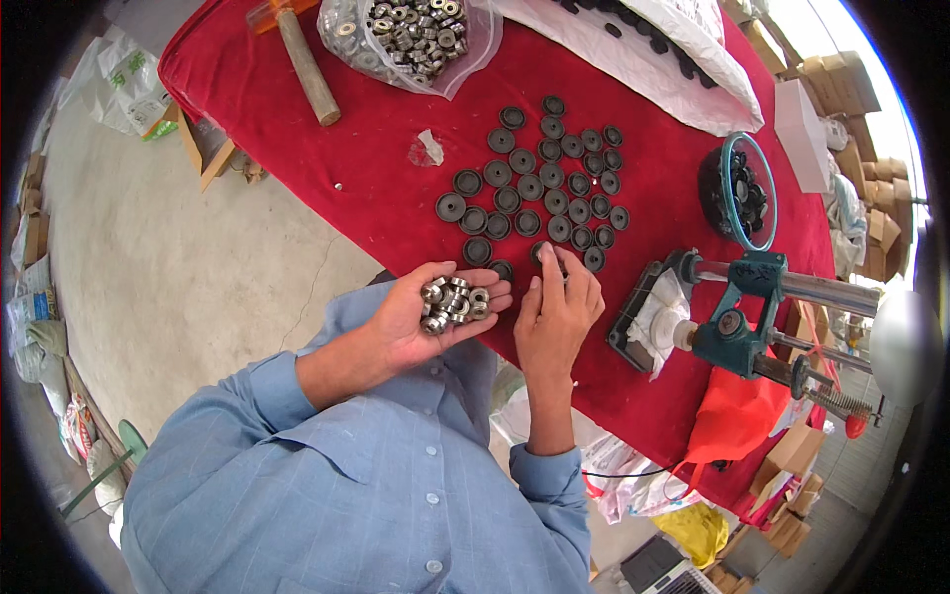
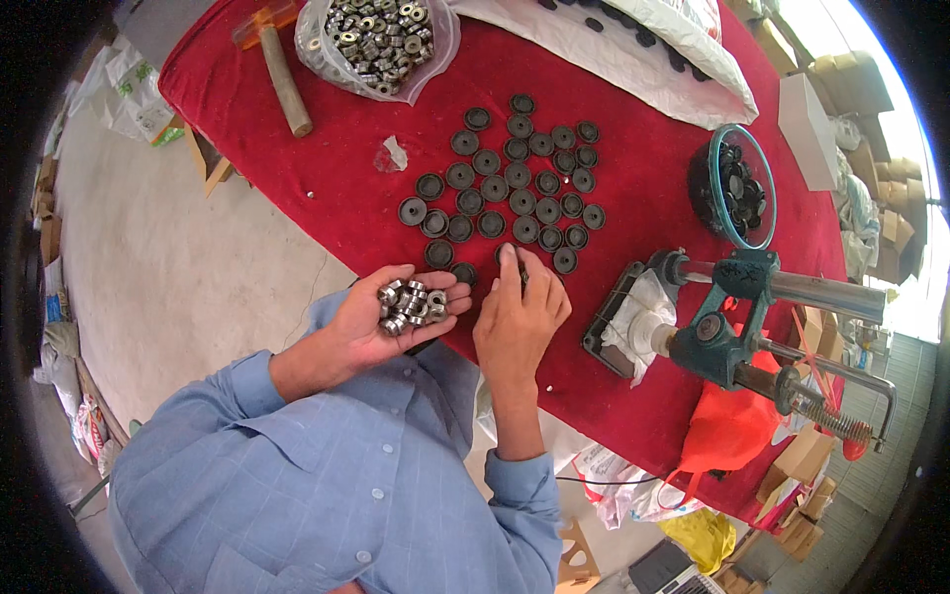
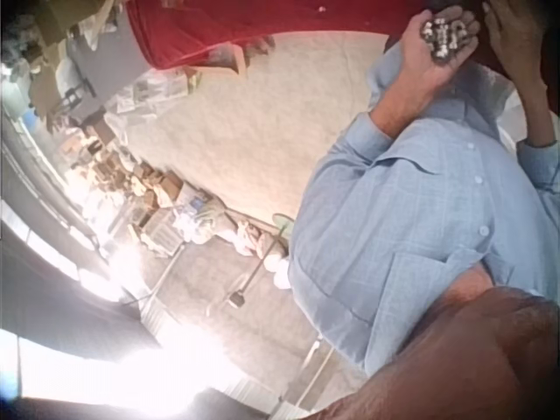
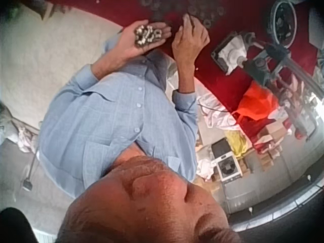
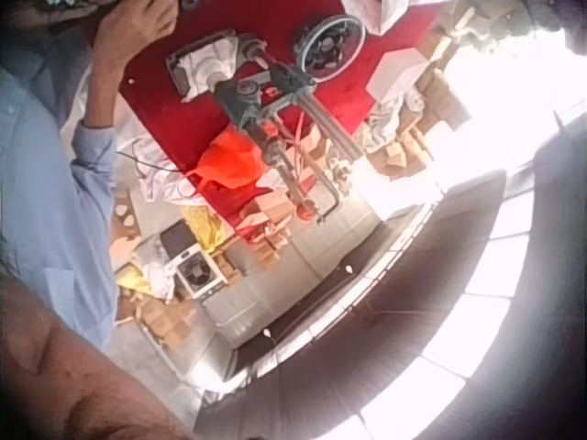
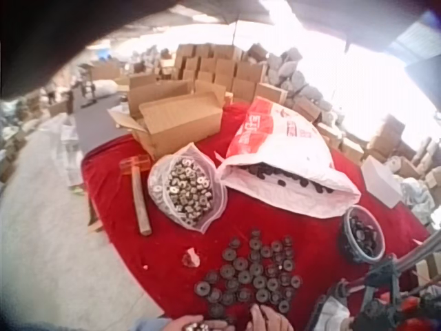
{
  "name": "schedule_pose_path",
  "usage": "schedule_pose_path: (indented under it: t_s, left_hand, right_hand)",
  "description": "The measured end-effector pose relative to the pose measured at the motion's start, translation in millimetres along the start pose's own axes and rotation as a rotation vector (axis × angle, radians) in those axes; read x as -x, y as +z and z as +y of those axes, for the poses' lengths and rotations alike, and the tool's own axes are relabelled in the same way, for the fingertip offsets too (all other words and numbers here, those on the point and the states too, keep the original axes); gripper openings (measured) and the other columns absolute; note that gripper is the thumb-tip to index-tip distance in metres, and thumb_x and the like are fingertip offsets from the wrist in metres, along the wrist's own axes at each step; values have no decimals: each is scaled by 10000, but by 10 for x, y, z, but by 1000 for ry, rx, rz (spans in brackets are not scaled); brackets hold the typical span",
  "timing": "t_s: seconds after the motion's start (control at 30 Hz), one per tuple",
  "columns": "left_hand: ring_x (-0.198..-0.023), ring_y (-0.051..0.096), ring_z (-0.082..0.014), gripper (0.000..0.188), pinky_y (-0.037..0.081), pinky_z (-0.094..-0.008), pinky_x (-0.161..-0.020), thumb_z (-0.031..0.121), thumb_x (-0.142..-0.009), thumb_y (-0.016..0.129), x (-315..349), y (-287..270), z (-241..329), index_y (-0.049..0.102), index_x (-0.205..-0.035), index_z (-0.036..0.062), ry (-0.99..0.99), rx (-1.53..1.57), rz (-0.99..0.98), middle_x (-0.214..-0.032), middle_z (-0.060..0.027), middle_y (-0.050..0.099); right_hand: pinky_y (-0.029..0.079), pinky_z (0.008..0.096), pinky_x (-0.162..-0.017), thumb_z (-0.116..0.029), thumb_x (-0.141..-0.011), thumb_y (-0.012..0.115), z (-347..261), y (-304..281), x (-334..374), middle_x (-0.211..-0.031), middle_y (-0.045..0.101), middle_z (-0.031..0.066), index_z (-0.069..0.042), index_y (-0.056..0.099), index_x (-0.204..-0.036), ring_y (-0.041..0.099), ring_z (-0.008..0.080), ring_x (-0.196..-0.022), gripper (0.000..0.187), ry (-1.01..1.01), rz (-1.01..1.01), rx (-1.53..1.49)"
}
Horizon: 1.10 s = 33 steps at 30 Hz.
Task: The person assembles metal components onto circular rubber disks using a manual press.
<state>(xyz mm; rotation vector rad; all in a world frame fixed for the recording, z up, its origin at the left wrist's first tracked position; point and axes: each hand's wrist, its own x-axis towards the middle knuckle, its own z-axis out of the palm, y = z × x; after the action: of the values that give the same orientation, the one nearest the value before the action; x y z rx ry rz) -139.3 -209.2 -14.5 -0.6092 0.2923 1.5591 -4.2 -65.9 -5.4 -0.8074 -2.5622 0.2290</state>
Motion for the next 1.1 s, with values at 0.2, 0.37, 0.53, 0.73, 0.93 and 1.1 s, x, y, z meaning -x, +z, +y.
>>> schedule_pose_path:
  t_s: [0.2, 0.37, 0.53, 0.73, 0.93, 1.1]
  left_hand:
    - [-1343, 603, -397, 519, 508, -532, -1140, 306, -1087, 443, 251, 3, 219, 579, -1399, -87, 65, -10, -56, -1427, -260, 623]
    - [-1327, 614, -405, 506, 542, -530, -1102, 297, -1085, 445, 356, -102, 438, 583, -1396, -78, 192, -12, -78, -1419, -270, 623]
    - [-1320, 620, -413, 498, 543, -550, -1094, 289, -1087, 432, 382, -106, 497, 581, -1389, -78, 211, 52, -92, -1414, -287, 620]
    - [-1322, 617, -420, 499, 547, -548, -1090, 288, -1089, 426, 375, -90, 522, 582, -1385, -82, 206, 46, -78, -1416, -294, 616]
    - [-1347, 597, -414, 500, 533, -538, -1108, 286, -1093, 417, 329, -26, 481, 578, -1394, -80, 206, 25, -34, -1433, -286, 607]
    - [-1354, 596, -394, 517, 529, -523, -1112, 297, -1099, 394, 262, -69, 428, 569, -1409, -78, 179, 1, -57, -1442, -264, 609]
  right_hand:
    - [391, 491, -1030, -77, -850, 675, -286, 24, -212, -1296, 608, 63, -99, 707, -1285, 551, 308, -1189, 437, -166, -38, -85]
    - [372, 476, -1027, -100, -859, 670, -405, 175, -279, -1279, 579, 50, -94, 720, -1265, 515, 286, -1191, 409, -203, -48, -11]
    - [364, 468, -1031, -105, -856, 671, -513, 292, -276, -1275, 590, 37, -89, 719, -1264, 522, 278, -1200, 411, -224, -90, -47]
    - [351, 465, -1033, -80, -836, 676, -349, 225, -252, -1263, 601, 30, -115, 730, -1255, 526, 273, -1188, 424, -142, -22, -38]
    - [351, 492, -1033, -30, -795, 691, -227, 97, -176, -1252, 612, 52, -116, 737, -1250, 542, 294, -1170, 466, -141, -36, 18]
    - [440, 446, -936, -42, -827, 736, -357, 3, -95, -1172, 643, 83, -101, 731, -1251, 607, 290, -1050, 429, -108, 24, -256]
